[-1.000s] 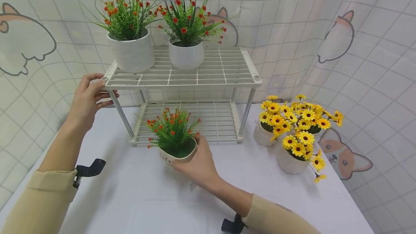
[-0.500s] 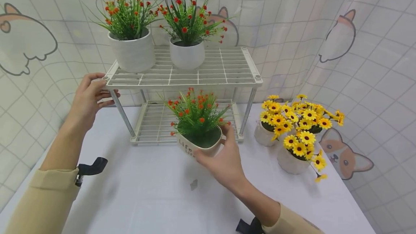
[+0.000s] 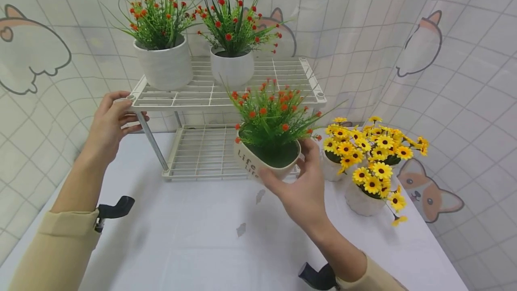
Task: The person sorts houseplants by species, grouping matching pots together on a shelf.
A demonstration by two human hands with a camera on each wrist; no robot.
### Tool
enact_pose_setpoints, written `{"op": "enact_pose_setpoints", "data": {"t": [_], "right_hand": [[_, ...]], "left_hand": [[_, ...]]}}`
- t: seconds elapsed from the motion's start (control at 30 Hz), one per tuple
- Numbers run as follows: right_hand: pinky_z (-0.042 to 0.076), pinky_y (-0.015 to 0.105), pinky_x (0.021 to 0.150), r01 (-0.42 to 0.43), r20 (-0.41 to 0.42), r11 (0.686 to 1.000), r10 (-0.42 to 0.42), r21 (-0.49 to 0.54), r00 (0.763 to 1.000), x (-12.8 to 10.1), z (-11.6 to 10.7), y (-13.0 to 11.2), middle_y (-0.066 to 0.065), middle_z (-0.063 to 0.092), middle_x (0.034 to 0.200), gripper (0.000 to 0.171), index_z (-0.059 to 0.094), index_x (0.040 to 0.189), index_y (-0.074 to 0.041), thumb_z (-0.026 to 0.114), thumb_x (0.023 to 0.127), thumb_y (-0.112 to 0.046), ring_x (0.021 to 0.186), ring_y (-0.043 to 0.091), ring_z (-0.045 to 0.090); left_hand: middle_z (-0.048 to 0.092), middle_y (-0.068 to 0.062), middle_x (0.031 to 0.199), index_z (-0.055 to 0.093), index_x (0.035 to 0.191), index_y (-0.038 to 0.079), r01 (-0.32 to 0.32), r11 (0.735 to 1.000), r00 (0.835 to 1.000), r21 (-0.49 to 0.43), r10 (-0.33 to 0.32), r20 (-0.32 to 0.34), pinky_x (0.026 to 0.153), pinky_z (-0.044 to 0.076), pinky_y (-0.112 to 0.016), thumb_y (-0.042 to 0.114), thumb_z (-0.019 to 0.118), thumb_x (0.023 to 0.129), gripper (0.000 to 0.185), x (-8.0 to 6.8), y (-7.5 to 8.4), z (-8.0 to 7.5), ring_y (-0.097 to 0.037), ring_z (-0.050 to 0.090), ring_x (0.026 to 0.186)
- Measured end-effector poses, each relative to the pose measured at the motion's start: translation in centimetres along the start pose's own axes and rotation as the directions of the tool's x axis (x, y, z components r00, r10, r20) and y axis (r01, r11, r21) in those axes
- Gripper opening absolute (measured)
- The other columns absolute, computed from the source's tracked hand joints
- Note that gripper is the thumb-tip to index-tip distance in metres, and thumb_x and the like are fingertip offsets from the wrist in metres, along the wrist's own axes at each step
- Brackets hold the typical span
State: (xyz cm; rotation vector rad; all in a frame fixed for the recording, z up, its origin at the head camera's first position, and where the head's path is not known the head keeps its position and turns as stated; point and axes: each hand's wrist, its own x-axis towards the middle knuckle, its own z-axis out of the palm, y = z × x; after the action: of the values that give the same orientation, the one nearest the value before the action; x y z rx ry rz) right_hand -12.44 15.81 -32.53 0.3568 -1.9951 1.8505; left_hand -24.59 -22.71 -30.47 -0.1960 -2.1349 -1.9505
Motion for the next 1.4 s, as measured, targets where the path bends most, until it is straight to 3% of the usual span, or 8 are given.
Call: {"op": "enact_pose_setpoints", "data": {"t": [0.33, 0.43, 0.57, 0.73, 0.97, 1.13, 1.4], "right_hand": [[0.047, 0.029, 0.103, 0.138, -0.095, 0.985, -0.128, 0.101, 0.987, 2.2, -1.7, -2.1, 0.012, 0.049, 0.143, 0.074, 0.044, 0.146, -0.004, 0.075, 0.082, 0.016, 0.13, 0.031, 0.047], [0.048, 0.03, 0.102, 0.161, -0.128, 0.983, -0.149, 0.092, 0.98, 3.3, -1.9, -2.5, 0.013, 0.052, 0.14, 0.07, 0.048, 0.144, -0.003, 0.076, 0.082, 0.014, 0.128, 0.032, 0.049], [0.048, 0.03, 0.101, 0.163, -0.186, 0.987, -0.159, 0.006, 0.97, 5.1, -2.4, -2.7, 0.01, 0.056, 0.136, 0.067, 0.051, 0.143, -0.004, 0.081, 0.083, 0.005, 0.124, 0.028, 0.05], [0.05, 0.032, 0.099, 0.096, -0.225, 0.99, -0.117, -0.102, 0.967, 7.6, -2.9, -2.5, 0.006, 0.056, 0.136, 0.069, 0.049, 0.145, -0.007, 0.084, 0.085, -0.009, 0.122, 0.022, 0.05], [0.051, 0.033, 0.099, -0.014, -0.221, 0.986, -0.024, -0.169, 0.975, 11.2, -3.4, -2.1, 0.005, 0.052, 0.136, 0.075, 0.045, 0.147, -0.011, 0.086, 0.087, -0.025, 0.123, 0.016, 0.048], [0.051, 0.034, 0.097, -0.086, -0.208, 0.977, 0.044, -0.197, 0.977, 13.1, -3.4, -1.9, 0.004, 0.048, 0.138, 0.08, 0.041, 0.149, -0.011, 0.085, 0.086, -0.034, 0.126, 0.015, 0.045], [0.051, 0.03, 0.093, -0.161, -0.208, 0.962, 0.115, -0.222, 0.971, 15.7, -3.0, -2.0, 0.003, 0.044, 0.133, 0.087, 0.037, 0.148, -0.011, 0.088, 0.083, -0.036, 0.118, 0.015, 0.048]], "left_hand": [[0.065, -0.005, 0.105, 0.044, 0.135, 0.021, 0.006, 1.0, 1.0, 0.021, -0.005, -0.015, 0.087, 0.048, -0.033, 0.029, 0.044, 0.109, 0.027, 0.3, -0.1, -0.1, -0.019, 0.066, 0.096], [0.065, -0.005, 0.105, 0.044, 0.135, 0.021, 0.011, 0.999, 1.0, 0.037, -0.01, -0.024, 0.087, 0.048, -0.033, 0.029, 0.043, 0.109, 0.027, 0.3, -0.1, -0.1, -0.019, 0.066, 0.096], [0.065, -0.005, 0.104, 0.043, 0.135, 0.021, 0.019, 0.998, 0.999, 0.056, -0.017, -0.036, 0.087, 0.048, -0.033, 0.03, 0.042, 0.109, 0.028, 0.3, -0.2, 0.0, -0.019, 0.066, 0.095], [0.065, -0.004, 0.105, 0.043, 0.135, 0.021, 0.018, 0.998, 0.999, 0.063, -0.015, -0.041, 0.086, 0.049, -0.032, 0.03, 0.042, 0.109, 0.028, 0.3, -0.3, 0.0, -0.019, 0.066, 0.095], [0.066, -0.005, 0.101, 0.046, 0.132, 0.02, 0.012, 1.0, 0.999, -0.025, -0.013, -0.038, 0.084, 0.05, -0.032, 0.026, 0.045, 0.108, 0.025, 0.4, -0.3, 0.3, -0.02, 0.066, 0.092], [0.065, -0.003, 0.103, 0.043, 0.136, 0.021, -0.001, 0.997, 0.999, 0.074, 0.004, -0.042, 0.086, 0.049, -0.032, 0.03, 0.041, 0.109, 0.029, 0.3, -0.3, 0.3, -0.02, 0.066, 0.096], [0.064, -0.004, 0.106, 0.044, 0.136, 0.021, -0.003, 0.998, 0.999, 0.06, 0.006, -0.044, 0.085, 0.05, -0.031, 0.029, 0.041, 0.109, 0.028, 0.4, -0.5, 0.4, -0.019, 0.066, 0.096]]}}
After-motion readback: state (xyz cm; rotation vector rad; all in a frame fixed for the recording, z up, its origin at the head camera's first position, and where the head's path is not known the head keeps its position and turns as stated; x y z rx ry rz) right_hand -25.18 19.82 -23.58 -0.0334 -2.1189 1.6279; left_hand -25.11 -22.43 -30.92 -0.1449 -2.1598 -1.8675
